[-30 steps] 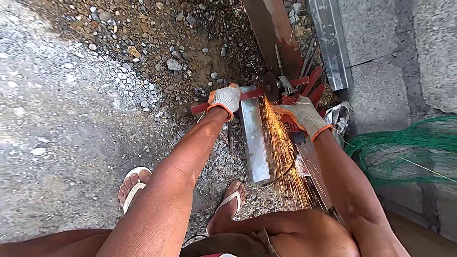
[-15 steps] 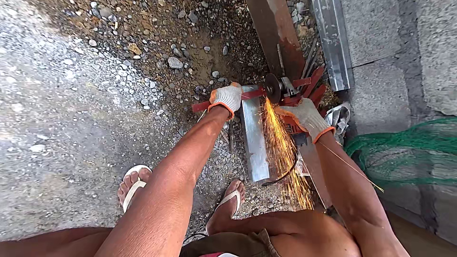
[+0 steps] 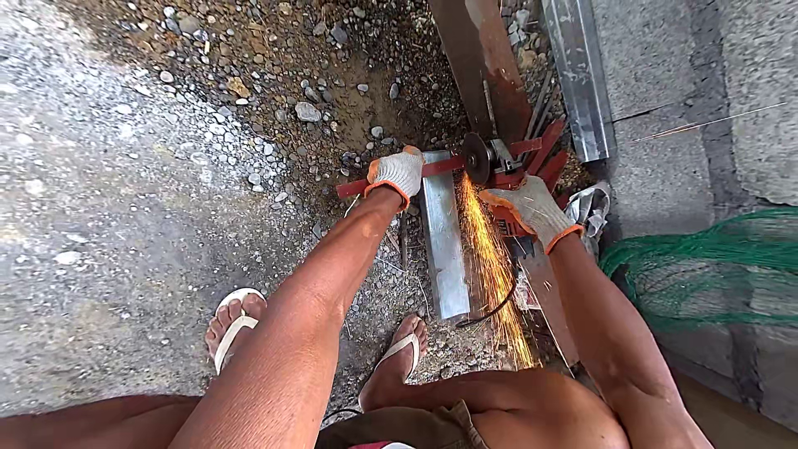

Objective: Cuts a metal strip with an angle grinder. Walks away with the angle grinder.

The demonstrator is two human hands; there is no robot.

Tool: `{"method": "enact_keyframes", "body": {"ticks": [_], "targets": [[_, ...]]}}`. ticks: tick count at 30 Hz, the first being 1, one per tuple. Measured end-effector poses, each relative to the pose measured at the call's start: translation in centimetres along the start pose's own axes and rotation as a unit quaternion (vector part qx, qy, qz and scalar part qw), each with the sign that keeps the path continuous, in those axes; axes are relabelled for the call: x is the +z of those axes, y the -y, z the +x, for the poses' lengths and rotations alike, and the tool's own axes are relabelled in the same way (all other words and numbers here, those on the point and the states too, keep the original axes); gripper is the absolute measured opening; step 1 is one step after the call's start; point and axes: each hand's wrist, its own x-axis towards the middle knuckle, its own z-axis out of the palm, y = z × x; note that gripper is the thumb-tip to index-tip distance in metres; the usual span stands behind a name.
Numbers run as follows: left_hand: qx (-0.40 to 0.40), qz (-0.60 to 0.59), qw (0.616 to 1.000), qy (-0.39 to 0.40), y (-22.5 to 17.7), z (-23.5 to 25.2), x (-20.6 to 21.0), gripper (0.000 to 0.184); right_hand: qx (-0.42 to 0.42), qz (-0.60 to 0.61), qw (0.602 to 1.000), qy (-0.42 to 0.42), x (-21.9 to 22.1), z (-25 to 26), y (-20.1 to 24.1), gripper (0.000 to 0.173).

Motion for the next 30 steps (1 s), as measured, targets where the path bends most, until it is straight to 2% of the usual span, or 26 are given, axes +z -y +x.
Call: {"method": "enact_keyframes", "body": {"ticks": [14,16,20,22,23,26,28,30], "targets": [[0.002,-0.011,1.000,0.023,-0.2,-0.3,-0.7,0.044,-0.018,-0.009,1.000,0.001,0.1,-0.3,-1.3,0.062],[0.015,-0.021,0.999,0.034,0.0,0.0,-0.7,0.043,-0.021,0.020,1.000,0.005,0.1,-0.2,-1.3,0.062],[0.053,-0.027,0.996,0.061,1.2,1.7,-0.6,0.044,0.002,0.179,0.984,0.021,-0.8,-0.3,-2.0,0.063],[0.046,-0.005,0.998,0.038,1.1,1.5,-0.8,0.059,0.001,0.202,0.979,0.018,-1.5,-0.7,-2.1,0.063],[0.036,0.007,0.999,0.016,0.9,1.2,-0.9,0.073,-0.002,0.192,0.981,0.012,-1.7,-0.8,-2.1,0.064],[0.025,0.020,0.995,-0.093,1.0,0.5,0.6,0.100,-0.005,0.159,0.987,-0.010,-1.9,-1.5,-1.9,0.067],[0.022,0.031,0.991,-0.126,1.6,0.3,2.0,0.102,-0.002,0.149,0.989,-0.017,-1.7,-1.7,-1.6,0.069],[0.020,0.044,0.992,-0.117,1.9,-0.1,2.4,0.088,0.004,0.153,0.988,-0.027,-1.5,-1.7,-0.8,0.070]]}}
